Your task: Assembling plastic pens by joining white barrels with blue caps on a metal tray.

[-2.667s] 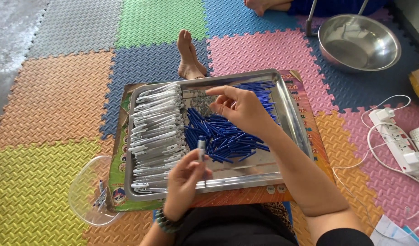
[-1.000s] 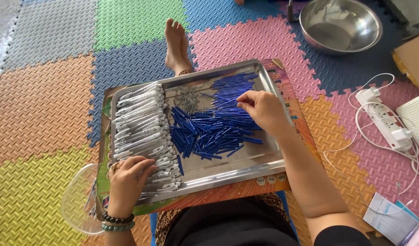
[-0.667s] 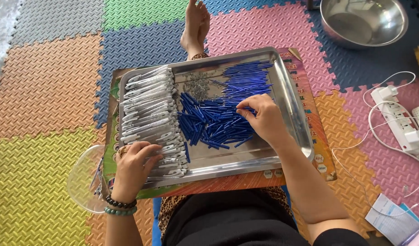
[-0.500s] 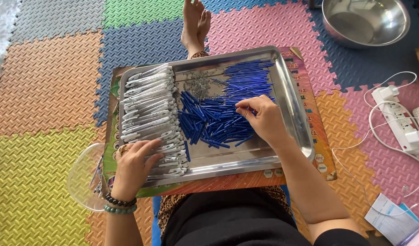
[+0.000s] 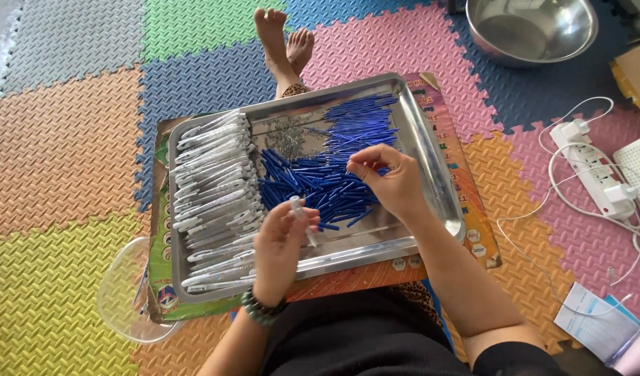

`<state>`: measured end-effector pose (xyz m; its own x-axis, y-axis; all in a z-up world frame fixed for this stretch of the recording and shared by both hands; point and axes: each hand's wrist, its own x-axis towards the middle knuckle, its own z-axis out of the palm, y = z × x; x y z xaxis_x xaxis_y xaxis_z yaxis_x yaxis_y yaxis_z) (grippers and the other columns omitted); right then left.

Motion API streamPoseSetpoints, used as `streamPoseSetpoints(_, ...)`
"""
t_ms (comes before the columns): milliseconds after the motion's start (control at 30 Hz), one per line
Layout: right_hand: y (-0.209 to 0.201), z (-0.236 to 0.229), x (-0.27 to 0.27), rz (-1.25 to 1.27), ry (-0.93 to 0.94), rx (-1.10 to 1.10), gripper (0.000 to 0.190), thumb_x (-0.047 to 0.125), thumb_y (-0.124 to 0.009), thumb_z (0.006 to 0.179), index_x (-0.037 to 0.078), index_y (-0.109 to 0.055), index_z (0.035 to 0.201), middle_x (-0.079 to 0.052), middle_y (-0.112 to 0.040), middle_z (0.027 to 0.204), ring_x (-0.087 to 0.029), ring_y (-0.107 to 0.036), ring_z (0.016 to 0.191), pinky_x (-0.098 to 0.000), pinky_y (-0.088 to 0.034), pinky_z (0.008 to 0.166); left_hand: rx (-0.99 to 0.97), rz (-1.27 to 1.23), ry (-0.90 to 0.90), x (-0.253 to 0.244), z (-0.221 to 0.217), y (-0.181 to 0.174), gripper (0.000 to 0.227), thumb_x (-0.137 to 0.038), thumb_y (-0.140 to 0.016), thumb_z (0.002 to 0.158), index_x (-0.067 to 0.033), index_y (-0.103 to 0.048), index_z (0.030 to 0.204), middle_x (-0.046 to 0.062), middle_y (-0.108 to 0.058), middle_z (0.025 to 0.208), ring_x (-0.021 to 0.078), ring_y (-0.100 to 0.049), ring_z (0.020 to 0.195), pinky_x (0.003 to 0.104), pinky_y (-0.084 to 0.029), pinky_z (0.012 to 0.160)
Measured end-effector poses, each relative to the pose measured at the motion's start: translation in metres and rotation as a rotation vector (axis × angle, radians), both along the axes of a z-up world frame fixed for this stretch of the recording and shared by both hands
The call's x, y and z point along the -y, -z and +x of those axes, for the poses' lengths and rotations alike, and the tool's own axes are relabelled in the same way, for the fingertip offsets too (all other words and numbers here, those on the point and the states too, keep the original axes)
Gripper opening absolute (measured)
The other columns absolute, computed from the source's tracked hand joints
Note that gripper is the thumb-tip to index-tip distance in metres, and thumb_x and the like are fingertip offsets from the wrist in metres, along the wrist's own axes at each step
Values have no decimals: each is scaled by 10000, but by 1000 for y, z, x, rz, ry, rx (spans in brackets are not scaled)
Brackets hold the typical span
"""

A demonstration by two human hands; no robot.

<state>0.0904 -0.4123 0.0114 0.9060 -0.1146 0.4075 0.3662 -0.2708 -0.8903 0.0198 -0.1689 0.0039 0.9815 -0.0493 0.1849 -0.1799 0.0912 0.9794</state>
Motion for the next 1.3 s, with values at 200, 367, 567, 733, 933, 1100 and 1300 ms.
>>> streamPoseSetpoints(200,12,-2,-18,139,-197,87,150,80,-981,885,153,-885,973,-36,-881,943,-108,-759,796,-253,-598,740,-118,59,5,24,-5,32,451,-100,-744,1069,-90,-689,1516,203,-837,1241,312,-835,1042,476,-706,938)
streamPoseSetpoints(367,11,-3,-19,164,-245,92,123,56,-957,911,128,-889,985,-70,-883,969,-145,-765,814,-283,-596,750,-108,189,9,22,-11,30,487,-94,-761,1059,-129,-695,1541,166,-855,1232,288,-856,1026,473,-702,918)
streamPoseSetpoints(567,18,-2,-14,167,-320,20,111,56,-943,927,107,-888,1008,-106,-881,995,-189,-777,851,-323,-607,788,-78,211,10,25,-10,30,494,-94,-785,1041,-144,-718,1528,158,-869,1207,289,-869,1007,462,-714,877)
streamPoseSetpoints(733,18,-5,-11,140,-338,0,95,74,-936,939,109,-880,1006,-87,-880,989,-166,-771,854,-310,-602,794,-84,202,21,25,-12,32,493,-80,-785,1034,-132,-727,1520,173,-866,1207,317,-872,991,472,-726,859)
streamPoseSetpoints(933,19,-1,-9,84,-386,7,95,73,-942,929,115,-890,995,-89,-869,997,-184,-764,877,-323,-608,809,-84,204,21,26,-11,30,492,-81,-785,1034,-119,-723,1521,197,-862,1203,336,-874,986,486,-730,849)
streamPoseSetpoints(1100,10,10,-2,-54,-370,103,64,177,-830,1052,179,-894,1047,-44,-871,1056,-233,-767,980,-366,-598,890,-66,191,-5,26,-13,30,501,-88,-767,1046,-116,-703,1542,189,-862,1203,309,-876,963,462,-730,843)
streamPoseSetpoints(1300,-3,56,41,-584,-61,97,24,158,-868,1019,163,-863,1042,-92,-804,903,-306,-742,848,-449,-595,832,-42,153,-44,23,-13,33,502,-118,-741,1072,-145,-680,1569,166,-862,1208,277,-870,946,442,-725,842)
